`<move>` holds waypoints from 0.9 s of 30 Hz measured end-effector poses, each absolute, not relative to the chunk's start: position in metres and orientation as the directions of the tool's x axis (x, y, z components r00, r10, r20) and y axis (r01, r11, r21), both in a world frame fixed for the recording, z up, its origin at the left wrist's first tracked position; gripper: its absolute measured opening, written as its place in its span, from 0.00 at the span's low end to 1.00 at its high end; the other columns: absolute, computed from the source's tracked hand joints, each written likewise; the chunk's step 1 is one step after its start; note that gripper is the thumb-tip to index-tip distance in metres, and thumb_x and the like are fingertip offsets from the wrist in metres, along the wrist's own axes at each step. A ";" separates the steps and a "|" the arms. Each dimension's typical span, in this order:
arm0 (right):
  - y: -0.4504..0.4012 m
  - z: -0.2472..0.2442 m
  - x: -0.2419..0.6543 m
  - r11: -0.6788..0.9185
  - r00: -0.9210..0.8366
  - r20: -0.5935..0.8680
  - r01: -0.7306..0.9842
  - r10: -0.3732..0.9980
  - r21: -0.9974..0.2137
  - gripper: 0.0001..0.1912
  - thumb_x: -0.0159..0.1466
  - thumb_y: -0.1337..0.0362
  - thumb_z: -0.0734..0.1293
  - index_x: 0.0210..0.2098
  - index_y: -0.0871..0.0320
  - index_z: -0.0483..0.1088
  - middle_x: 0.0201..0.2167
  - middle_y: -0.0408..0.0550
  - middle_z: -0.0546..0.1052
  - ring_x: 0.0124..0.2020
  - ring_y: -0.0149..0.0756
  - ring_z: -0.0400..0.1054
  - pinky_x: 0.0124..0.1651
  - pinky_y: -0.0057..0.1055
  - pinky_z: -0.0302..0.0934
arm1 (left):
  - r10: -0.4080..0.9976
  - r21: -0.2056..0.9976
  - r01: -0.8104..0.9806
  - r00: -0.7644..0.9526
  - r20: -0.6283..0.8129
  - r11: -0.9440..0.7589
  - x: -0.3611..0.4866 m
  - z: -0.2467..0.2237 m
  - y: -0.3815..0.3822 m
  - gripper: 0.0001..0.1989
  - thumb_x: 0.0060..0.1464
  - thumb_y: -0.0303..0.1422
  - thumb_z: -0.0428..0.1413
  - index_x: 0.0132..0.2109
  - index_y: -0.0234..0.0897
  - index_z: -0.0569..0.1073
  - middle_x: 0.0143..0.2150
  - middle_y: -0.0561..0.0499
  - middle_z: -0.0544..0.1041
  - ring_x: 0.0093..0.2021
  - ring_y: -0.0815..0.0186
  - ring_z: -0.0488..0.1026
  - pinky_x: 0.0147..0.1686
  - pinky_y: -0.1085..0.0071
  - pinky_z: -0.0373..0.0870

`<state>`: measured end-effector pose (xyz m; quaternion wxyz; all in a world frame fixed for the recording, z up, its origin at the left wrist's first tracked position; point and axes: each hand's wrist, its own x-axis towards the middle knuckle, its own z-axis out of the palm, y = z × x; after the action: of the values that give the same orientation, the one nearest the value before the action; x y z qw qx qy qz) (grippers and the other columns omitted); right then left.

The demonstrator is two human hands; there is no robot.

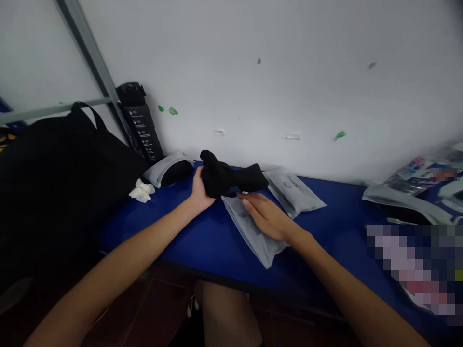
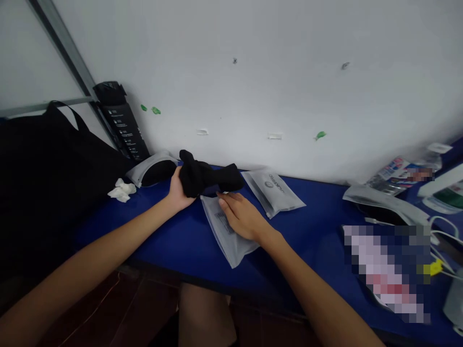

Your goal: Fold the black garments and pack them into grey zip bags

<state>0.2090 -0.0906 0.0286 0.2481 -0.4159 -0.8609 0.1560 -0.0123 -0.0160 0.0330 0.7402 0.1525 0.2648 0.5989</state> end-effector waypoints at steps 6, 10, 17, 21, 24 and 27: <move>-0.090 0.025 0.214 0.679 -0.620 0.281 0.694 0.732 -0.239 0.30 0.76 0.52 0.59 0.76 0.48 0.58 0.66 0.58 0.72 0.69 0.61 0.62 0.68 0.69 0.57 | 0.959 0.482 -0.844 0.121 -0.256 0.236 -0.017 0.034 -0.016 0.10 0.59 0.40 0.57 0.35 0.38 0.77 0.29 0.51 0.81 0.27 0.63 0.78 0.28 0.70 0.74; -0.091 0.020 0.209 0.764 -0.731 0.236 0.574 0.640 -0.294 0.32 0.74 0.62 0.60 0.76 0.51 0.57 0.75 0.56 0.61 0.76 0.56 0.51 0.74 0.64 0.52 | 0.952 0.471 -0.845 0.136 -0.273 0.255 -0.014 0.036 -0.018 0.12 0.61 0.39 0.55 0.33 0.38 0.76 0.27 0.51 0.79 0.25 0.64 0.76 0.28 0.70 0.73; -0.090 0.019 0.203 0.769 -0.764 0.230 0.479 0.602 -0.423 0.33 0.72 0.66 0.59 0.76 0.53 0.56 0.75 0.53 0.62 0.76 0.49 0.54 0.76 0.58 0.53 | 0.959 0.479 -0.846 0.120 -0.258 0.235 -0.014 0.034 -0.017 0.10 0.59 0.39 0.58 0.32 0.38 0.75 0.25 0.52 0.77 0.24 0.65 0.75 0.28 0.70 0.73; -0.092 0.020 0.203 0.755 -0.732 0.241 0.531 0.638 -0.384 0.28 0.76 0.57 0.57 0.74 0.53 0.60 0.74 0.56 0.64 0.75 0.53 0.57 0.74 0.59 0.56 | 0.959 0.482 -0.843 0.130 -0.250 0.240 -0.013 0.035 -0.018 0.11 0.60 0.39 0.57 0.32 0.38 0.75 0.24 0.52 0.77 0.23 0.65 0.74 0.26 0.70 0.72; -0.091 0.020 0.203 0.709 -0.666 0.249 0.632 0.703 -0.313 0.26 0.77 0.56 0.55 0.71 0.56 0.62 0.71 0.60 0.67 0.72 0.56 0.61 0.72 0.60 0.58 | 0.953 0.475 -0.843 0.134 -0.272 0.254 -0.012 0.039 -0.020 0.14 0.63 0.40 0.55 0.32 0.38 0.75 0.24 0.51 0.77 0.24 0.65 0.74 0.26 0.70 0.72; -0.090 0.022 0.203 0.640 -0.594 0.237 0.714 0.769 -0.284 0.25 0.77 0.56 0.53 0.67 0.58 0.65 0.67 0.64 0.69 0.65 0.59 0.69 0.66 0.60 0.65 | 0.950 0.464 -0.848 0.132 -0.282 0.256 -0.012 0.039 -0.021 0.14 0.64 0.39 0.53 0.34 0.38 0.77 0.26 0.51 0.77 0.25 0.65 0.75 0.28 0.70 0.73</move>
<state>0.2035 -0.0904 0.0222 0.1707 -0.4169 -0.8893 0.0794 -0.0122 -0.0208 0.0395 0.7463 0.0959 0.2665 0.6024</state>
